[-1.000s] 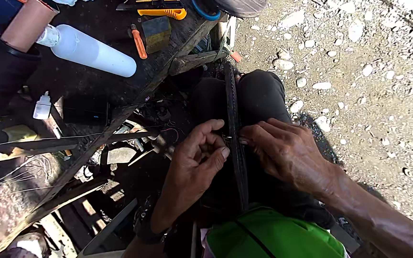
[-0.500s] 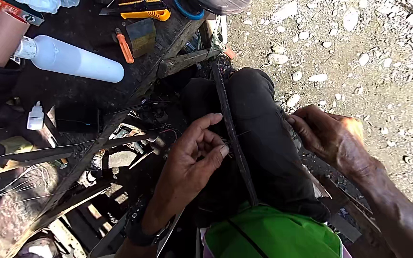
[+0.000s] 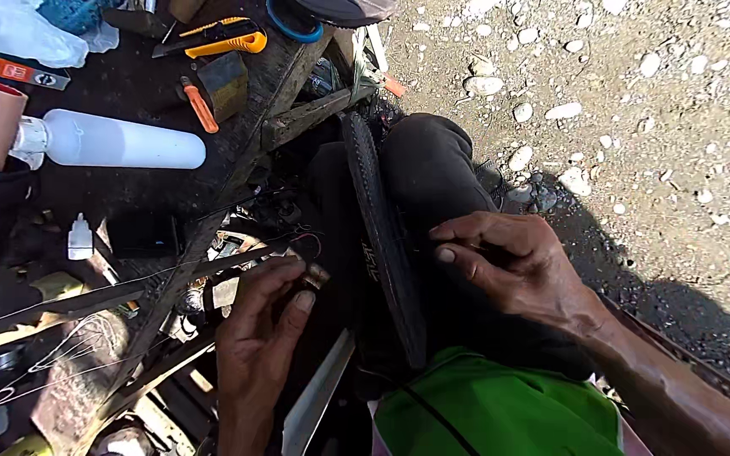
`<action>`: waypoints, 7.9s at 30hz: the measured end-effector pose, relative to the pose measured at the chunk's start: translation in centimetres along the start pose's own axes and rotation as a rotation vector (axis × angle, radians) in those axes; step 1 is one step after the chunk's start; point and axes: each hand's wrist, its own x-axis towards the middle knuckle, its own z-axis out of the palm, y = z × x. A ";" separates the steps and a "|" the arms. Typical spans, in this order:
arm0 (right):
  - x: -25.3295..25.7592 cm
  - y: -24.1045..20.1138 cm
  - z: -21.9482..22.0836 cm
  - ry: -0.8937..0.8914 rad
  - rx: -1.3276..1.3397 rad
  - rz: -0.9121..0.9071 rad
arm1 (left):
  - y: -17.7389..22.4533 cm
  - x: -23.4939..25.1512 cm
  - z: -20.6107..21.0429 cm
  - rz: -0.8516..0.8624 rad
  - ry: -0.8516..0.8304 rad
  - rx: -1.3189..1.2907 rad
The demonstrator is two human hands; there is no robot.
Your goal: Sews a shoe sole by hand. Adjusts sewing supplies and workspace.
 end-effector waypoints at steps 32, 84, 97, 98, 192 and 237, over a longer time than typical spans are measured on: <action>1.0 -0.9 4.0 0.018 0.027 0.195 | 1.3 3.1 6.1 0.027 -0.103 -0.002; 2.7 -0.7 -0.5 -0.035 -0.456 -0.109 | 0.3 2.7 2.7 -0.253 -0.465 -0.758; -2.0 -0.5 -2.3 -0.354 0.399 0.175 | 0.4 -1.6 -6.7 -0.113 -0.086 -1.170; -3.4 -0.3 -4.1 -0.399 0.421 0.201 | -0.5 -1.8 -7.7 -0.124 -0.044 -1.188; 5.7 -1.9 5.7 -0.166 -0.248 0.022 | -2.1 3.3 6.3 0.019 0.276 -0.452; 8.8 -2.3 -0.2 -0.366 -0.520 -0.207 | 1.9 7.5 4.8 -0.328 0.009 -0.433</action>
